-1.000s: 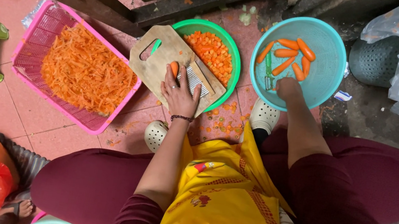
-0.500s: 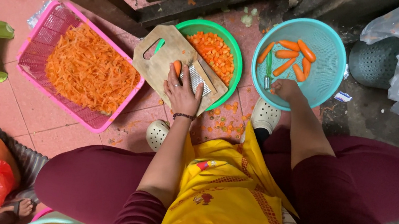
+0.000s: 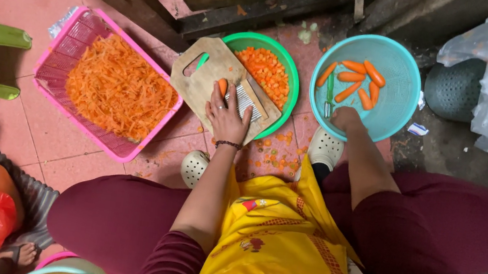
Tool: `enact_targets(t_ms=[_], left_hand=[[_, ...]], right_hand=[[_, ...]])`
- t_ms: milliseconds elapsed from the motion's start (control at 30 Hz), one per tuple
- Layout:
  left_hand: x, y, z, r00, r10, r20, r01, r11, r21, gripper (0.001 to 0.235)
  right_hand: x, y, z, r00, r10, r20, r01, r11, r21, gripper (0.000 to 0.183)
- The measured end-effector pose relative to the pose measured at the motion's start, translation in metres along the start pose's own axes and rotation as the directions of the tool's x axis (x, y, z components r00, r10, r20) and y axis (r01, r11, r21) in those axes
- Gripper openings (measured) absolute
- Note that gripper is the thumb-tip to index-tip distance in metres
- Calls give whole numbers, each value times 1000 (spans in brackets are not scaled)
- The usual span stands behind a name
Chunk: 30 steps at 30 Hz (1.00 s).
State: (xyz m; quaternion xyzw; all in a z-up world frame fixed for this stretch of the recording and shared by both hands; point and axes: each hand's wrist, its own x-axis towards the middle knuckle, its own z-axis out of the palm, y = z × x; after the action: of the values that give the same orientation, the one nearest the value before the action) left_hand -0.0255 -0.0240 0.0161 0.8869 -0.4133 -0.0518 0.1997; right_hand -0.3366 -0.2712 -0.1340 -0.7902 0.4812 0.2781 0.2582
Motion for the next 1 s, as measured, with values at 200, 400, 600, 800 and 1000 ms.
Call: enact_targets(t_ms=[200, 400, 600, 800, 1000], left_hand=[[0, -2, 2, 1000, 4, 10, -4, 1000, -3, 76], [0, 0, -2, 1000, -9, 11, 9, 1000, -29, 73], [0, -1, -2, 1000, -14, 23, 15, 999, -37, 75], [0, -2, -6, 1000, -15, 13, 16, 995, -97, 76], [-6, -6, -12, 1000, 13, -7, -14, 970, -241, 69]], right_hand=[[23, 24, 7, 997, -54, 59, 47, 992, 115, 43], [0, -4, -12, 996, -60, 66, 35, 943, 330, 30], [36, 12, 8, 999, -7, -54, 18, 977, 214, 21], [-84, -79, -105, 998, -40, -55, 61, 144, 988, 32], [-51, -166, -94, 833, -283, -476, 517, 705, 485, 30]])
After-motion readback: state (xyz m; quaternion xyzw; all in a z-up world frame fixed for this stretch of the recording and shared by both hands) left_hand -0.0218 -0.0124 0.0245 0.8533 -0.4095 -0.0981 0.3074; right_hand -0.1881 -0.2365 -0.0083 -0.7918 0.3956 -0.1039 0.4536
